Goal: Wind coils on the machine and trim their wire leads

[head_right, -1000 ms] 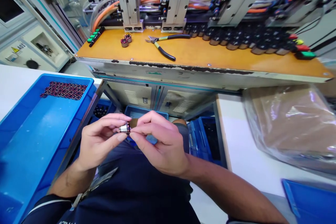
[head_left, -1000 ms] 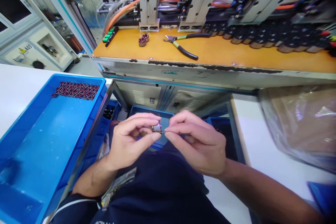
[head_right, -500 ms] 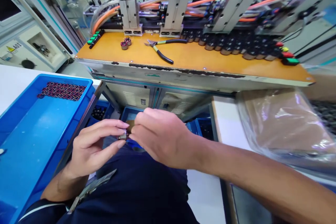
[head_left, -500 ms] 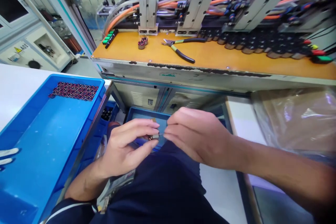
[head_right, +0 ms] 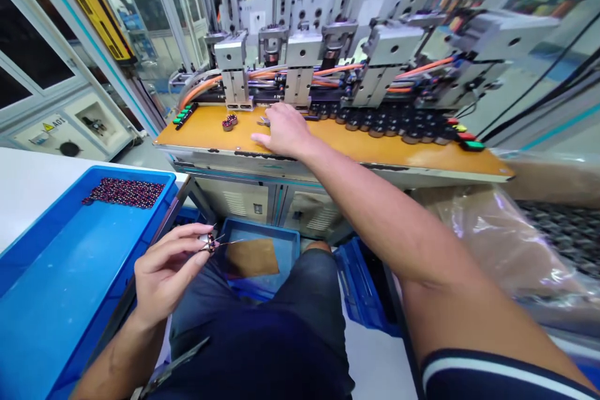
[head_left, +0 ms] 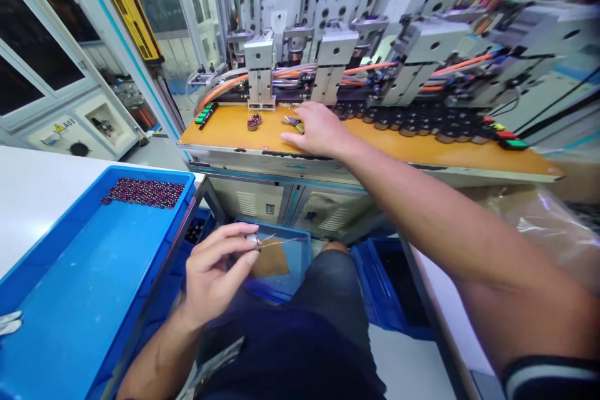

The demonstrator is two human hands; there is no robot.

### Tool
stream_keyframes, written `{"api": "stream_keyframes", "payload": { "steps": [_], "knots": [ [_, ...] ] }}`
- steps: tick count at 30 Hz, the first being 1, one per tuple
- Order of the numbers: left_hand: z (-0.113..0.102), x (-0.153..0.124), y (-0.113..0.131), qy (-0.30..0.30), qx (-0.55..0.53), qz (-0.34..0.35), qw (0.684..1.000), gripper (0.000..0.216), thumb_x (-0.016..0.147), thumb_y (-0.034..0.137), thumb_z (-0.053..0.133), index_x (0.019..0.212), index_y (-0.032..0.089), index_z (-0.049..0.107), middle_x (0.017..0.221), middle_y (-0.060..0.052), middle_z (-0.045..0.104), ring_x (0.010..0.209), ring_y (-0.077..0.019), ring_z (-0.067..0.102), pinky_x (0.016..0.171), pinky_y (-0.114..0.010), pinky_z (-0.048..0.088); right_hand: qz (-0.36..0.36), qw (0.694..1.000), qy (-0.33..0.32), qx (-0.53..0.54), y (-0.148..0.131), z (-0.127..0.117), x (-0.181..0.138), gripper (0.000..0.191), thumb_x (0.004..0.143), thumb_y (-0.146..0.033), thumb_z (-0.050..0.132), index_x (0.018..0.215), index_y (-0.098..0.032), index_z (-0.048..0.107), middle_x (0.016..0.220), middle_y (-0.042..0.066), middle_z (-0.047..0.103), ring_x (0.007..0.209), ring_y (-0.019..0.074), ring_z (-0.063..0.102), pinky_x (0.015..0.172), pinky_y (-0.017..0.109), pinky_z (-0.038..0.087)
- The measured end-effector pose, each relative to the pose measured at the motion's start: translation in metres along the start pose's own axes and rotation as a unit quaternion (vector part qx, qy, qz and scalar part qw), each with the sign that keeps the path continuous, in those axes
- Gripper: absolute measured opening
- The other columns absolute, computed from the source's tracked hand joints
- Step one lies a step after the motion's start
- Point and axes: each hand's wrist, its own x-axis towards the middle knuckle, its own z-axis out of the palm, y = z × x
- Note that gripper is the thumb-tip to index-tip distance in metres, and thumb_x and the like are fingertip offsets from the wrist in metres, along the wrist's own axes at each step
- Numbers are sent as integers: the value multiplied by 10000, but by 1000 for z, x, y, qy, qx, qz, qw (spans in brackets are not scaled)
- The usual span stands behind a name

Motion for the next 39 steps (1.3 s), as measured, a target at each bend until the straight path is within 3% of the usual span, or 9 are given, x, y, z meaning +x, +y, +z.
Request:
{"api": "stream_keyframes", "payload": {
  "steps": [10,14,18,20,22,25,28,32,39],
  "knots": [
    [-12,-7,-6,68,-7,-31,997,292,781,-6,715,975,208,759,1051,-73,757,1003,-189,719,792,-286,629,-77,991,-102,-36,33,-2,-43,488,835,-533,594,1143,-156,625,1132,211,602,1027,394,559,888,545,470],
    [-8,-7,-9,66,-17,-45,997,278,787,9,716,972,212,763,1081,-73,750,1001,-193,719,782,-287,629,-89,994,-61,-5,42,-14,-95,472,783,-345,559,1202,-129,591,1073,219,562,1037,415,532,897,589,447],
    [-3,-7,-10,50,-13,-46,998,306,776,2,728,990,218,759,1104,-68,746,1006,-185,714,815,-287,619,-69,988,-51,125,16,-3,-170,466,845,-359,499,1275,-179,520,997,112,581,922,263,589,840,436,517],
    [-1,-7,-11,46,-9,-46,998,318,771,-3,732,997,219,756,1105,-65,745,1008,-181,712,827,-286,613,88,906,-152,385,-9,16,-208,394,848,-361,572,1208,-203,552,943,58,602,870,207,612,796,358,530],
    [0,-6,-11,43,-6,-46,998,313,771,1,734,998,216,754,1103,-68,745,1010,-184,711,834,-294,609,224,756,-271,552,-32,36,-239,392,786,-352,655,1133,-186,579,872,26,598,732,161,600,701,310,529],
    [1,-5,-11,35,-1,-47,998,291,778,19,736,995,211,753,1099,-73,747,1007,-189,711,848,-309,604,250,659,-338,623,-58,52,-268,406,752,-377,706,1079,-162,600,900,54,622,757,170,633,719,319,551],
    [2,-4,-11,25,15,-48,998,260,788,47,738,990,210,754,1092,-74,751,998,-192,717,847,-311,602,165,661,-311,663,-69,41,-279,423,835,-287,684,1233,-202,570,972,69,633,823,157,639,792,316,559],
    [4,-4,-9,21,23,-43,999,271,784,35,734,991,209,752,1082,-69,753,997,-192,717,855,-315,599,21,720,-216,659,-70,20,-274,624,875,-91,565,1448,-299,432,1085,62,637,913,142,641,888,326,555],
    [6,-6,-6,2,29,-50,998,301,771,14,736,1002,206,748,1100,-65,748,1003,-192,713,879,-326,590,-62,767,-187,611,-72,18,-253,784,785,-39,554,1511,-272,371,1255,114,632,1206,264,599,1094,487,445]
  ]
}}
